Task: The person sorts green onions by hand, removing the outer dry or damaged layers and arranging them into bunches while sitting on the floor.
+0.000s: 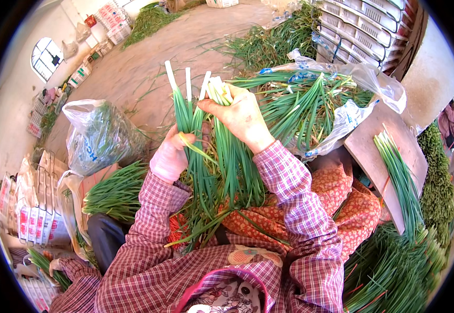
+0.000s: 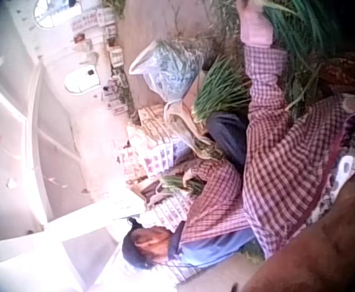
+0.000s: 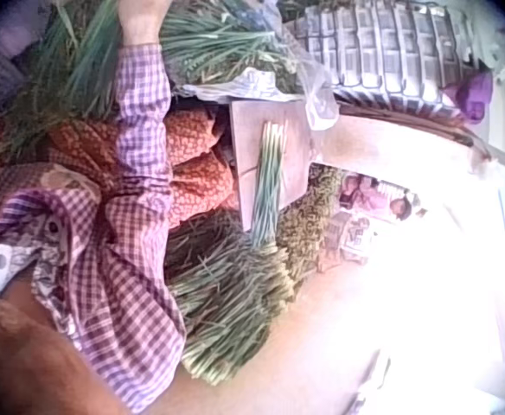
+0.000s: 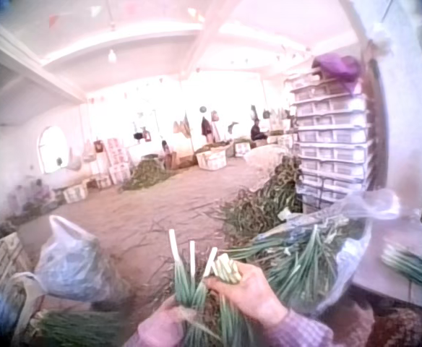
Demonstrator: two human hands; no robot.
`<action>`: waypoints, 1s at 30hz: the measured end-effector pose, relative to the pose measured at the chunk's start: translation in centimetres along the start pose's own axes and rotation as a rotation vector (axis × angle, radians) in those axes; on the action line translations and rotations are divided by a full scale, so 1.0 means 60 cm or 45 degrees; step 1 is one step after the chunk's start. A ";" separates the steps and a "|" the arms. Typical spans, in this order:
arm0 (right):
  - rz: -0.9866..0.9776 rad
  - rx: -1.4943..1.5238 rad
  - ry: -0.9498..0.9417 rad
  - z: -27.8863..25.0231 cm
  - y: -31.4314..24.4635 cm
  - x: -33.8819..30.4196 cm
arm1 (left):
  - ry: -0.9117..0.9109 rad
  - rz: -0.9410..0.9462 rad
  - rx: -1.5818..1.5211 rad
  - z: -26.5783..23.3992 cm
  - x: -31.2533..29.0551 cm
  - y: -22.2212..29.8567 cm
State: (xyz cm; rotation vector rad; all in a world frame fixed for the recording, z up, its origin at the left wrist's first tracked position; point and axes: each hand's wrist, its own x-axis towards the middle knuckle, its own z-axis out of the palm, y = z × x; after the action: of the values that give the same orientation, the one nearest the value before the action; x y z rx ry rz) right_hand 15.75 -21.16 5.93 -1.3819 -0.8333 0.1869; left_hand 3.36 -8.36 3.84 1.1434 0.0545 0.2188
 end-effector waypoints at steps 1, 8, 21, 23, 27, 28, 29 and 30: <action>0.014 -0.016 -0.013 -0.001 0.005 -0.001 | -0.030 -0.017 -0.098 -0.007 0.003 -0.006; -0.045 -0.124 -0.129 0.008 -0.005 -0.007 | 0.254 0.060 0.130 0.007 0.014 -0.007; -0.320 -0.719 0.272 -0.077 0.041 0.014 | 0.349 0.266 0.133 -0.057 -0.009 0.027; -0.199 -0.429 0.250 -0.050 0.011 0.004 | 0.358 0.262 0.170 -0.039 -0.011 0.024; 0.122 0.090 0.022 0.001 -0.009 -0.004 | 0.361 0.151 0.201 -0.004 0.000 0.015; 0.131 0.182 -0.013 0.010 -0.009 -0.004 | 0.355 0.119 0.230 -0.004 0.006 0.007; 0.139 0.305 -0.044 0.015 -0.017 -0.006 | 0.337 0.129 0.226 -0.004 0.009 0.001; 0.143 0.299 -0.020 0.011 -0.016 -0.006 | 0.320 0.140 0.222 -0.004 0.011 -0.003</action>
State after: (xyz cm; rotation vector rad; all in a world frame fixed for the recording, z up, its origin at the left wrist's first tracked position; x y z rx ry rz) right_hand 14.75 -21.04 6.64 -1.2073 -0.7221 0.3714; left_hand 4.00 -8.10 3.65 1.2889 0.2371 0.4621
